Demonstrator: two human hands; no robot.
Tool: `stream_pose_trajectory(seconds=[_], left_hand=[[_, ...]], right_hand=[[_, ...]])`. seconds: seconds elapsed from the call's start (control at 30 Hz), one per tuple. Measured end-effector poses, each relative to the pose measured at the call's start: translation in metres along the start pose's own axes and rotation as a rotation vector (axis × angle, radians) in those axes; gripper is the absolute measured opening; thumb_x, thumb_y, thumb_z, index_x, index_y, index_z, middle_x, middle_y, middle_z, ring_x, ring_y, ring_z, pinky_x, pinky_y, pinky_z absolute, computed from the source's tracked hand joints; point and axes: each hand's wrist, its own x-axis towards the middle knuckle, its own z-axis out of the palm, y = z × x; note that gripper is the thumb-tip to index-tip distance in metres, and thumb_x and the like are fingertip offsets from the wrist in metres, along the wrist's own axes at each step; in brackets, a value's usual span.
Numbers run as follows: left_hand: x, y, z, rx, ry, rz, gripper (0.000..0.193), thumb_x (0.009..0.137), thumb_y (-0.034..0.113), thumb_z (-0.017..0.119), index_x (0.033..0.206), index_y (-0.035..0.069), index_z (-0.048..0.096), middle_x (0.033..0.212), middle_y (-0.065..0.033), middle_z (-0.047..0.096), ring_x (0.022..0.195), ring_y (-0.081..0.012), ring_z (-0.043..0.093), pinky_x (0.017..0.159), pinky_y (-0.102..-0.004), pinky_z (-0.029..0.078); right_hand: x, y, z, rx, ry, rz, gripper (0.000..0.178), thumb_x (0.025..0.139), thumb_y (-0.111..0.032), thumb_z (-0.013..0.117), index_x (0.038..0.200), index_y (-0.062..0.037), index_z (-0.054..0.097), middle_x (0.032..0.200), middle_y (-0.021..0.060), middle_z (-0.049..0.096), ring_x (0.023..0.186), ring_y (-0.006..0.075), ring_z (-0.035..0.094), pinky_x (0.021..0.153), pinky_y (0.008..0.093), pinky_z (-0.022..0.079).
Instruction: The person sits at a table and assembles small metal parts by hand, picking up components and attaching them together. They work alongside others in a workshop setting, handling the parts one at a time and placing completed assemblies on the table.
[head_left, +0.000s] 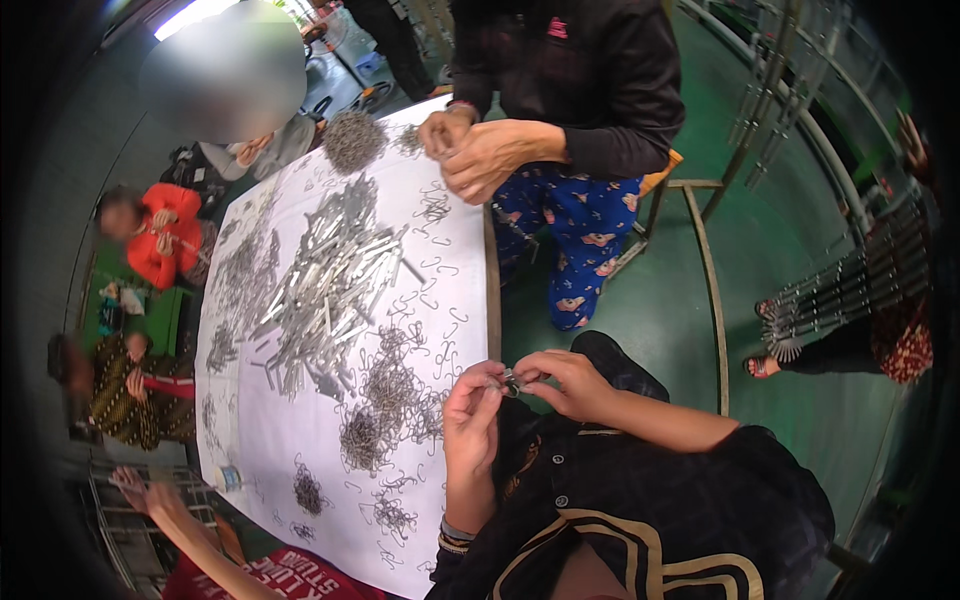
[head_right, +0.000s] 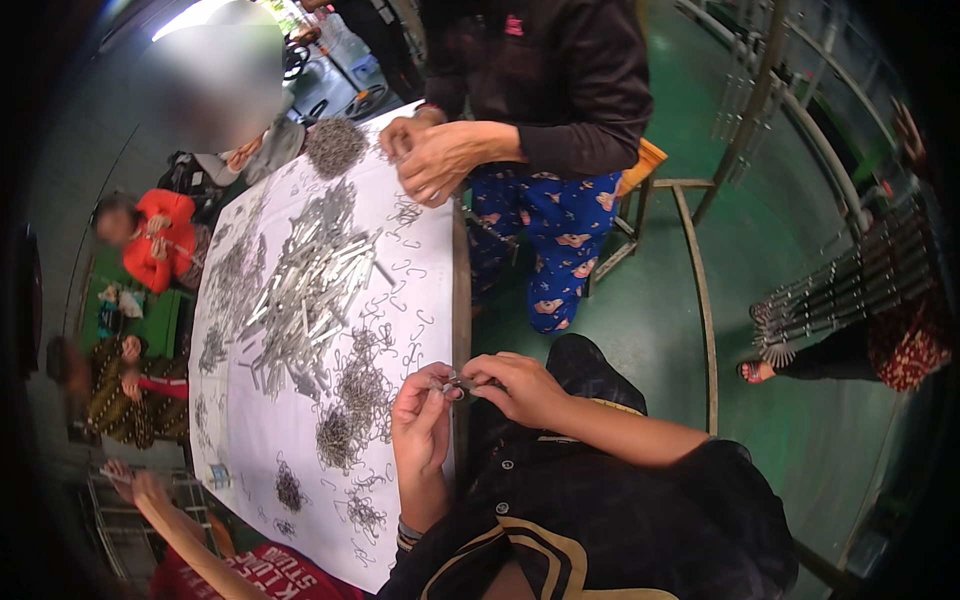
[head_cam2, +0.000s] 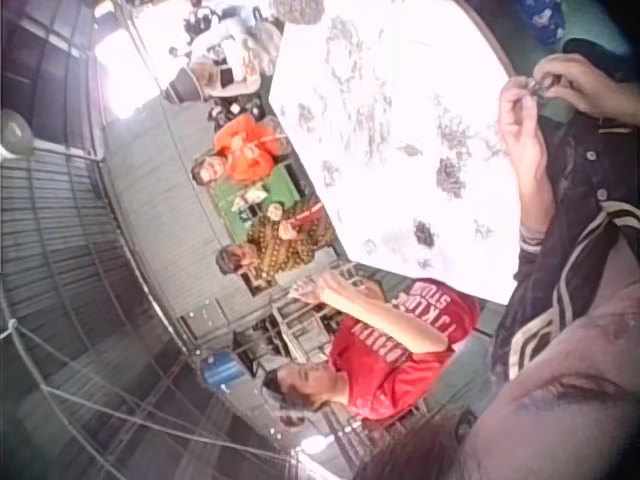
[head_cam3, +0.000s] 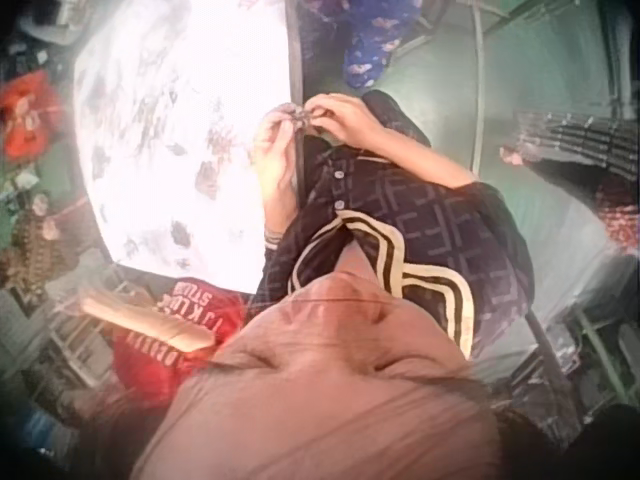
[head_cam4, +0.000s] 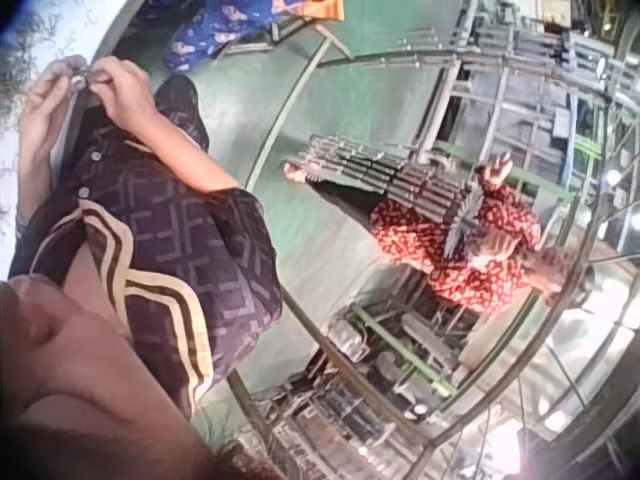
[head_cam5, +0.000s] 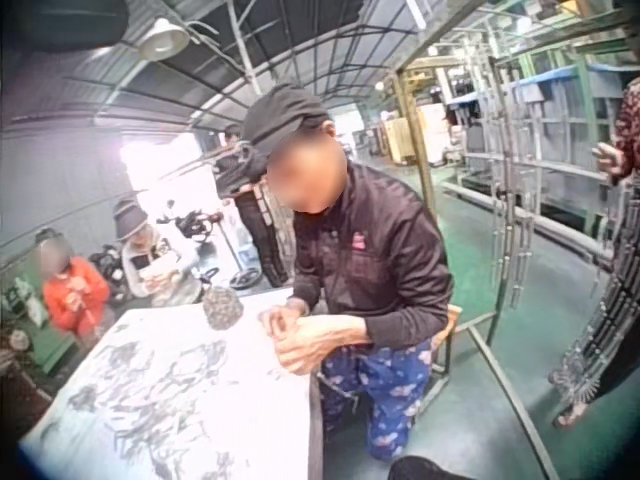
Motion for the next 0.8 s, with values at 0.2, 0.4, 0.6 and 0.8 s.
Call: stream_pose_trajectory(seconds=[0.2,0.4,0.6,0.8], left_hand=[[-0.001,-0.002,-0.007,-0.065,0.054,-0.049,0.009,0.091,0.000,0.055,0.100,0.002,0.056,0.113,-0.0101,0.055,0.099,-0.0144,0.053,0.090,-0.0287,0.042],[-0.002,-0.012,-0.014,-0.022,0.015,0.017,0.008,0.093,0.001,0.052,0.100,0.005,0.052,0.108,-0.0095,0.057,0.101,-0.0143,0.053,0.092,-0.0288,0.041],[-0.007,-0.018,-0.025,-0.065,0.064,-0.015,0.009,0.095,0.000,0.048,0.102,0.004,0.048,0.109,-0.0138,0.057,0.103,-0.0173,0.054,0.095,-0.0317,0.041],[-0.016,-0.008,-0.010,0.703,0.089,0.329,0.008,0.092,-0.003,0.048,0.099,0.001,0.050,0.105,-0.0156,0.062,0.097,-0.0188,0.059,0.086,-0.0319,0.047]], right_hand=[[0.004,-0.001,0.005,0.022,-0.048,-0.009,0.026,0.078,-0.003,0.069,0.102,-0.0063,0.060,0.085,0.0080,0.066,0.081,0.0248,0.065,0.072,0.0346,0.050],[0.007,0.002,0.003,-0.064,-0.147,-0.074,0.027,0.075,-0.002,0.070,0.100,-0.0061,0.060,0.087,0.0084,0.066,0.080,0.0269,0.064,0.070,0.0354,0.049],[0.014,0.000,0.004,-0.108,-0.264,-0.102,0.027,0.074,-0.002,0.070,0.099,-0.0061,0.060,0.085,0.0085,0.066,0.081,0.0277,0.064,0.070,0.0360,0.049],[0.019,0.002,0.002,0.002,-0.325,-0.026,0.021,0.076,-0.003,0.071,0.095,-0.0049,0.063,0.086,0.0079,0.066,0.080,0.0254,0.064,0.070,0.0336,0.049]])
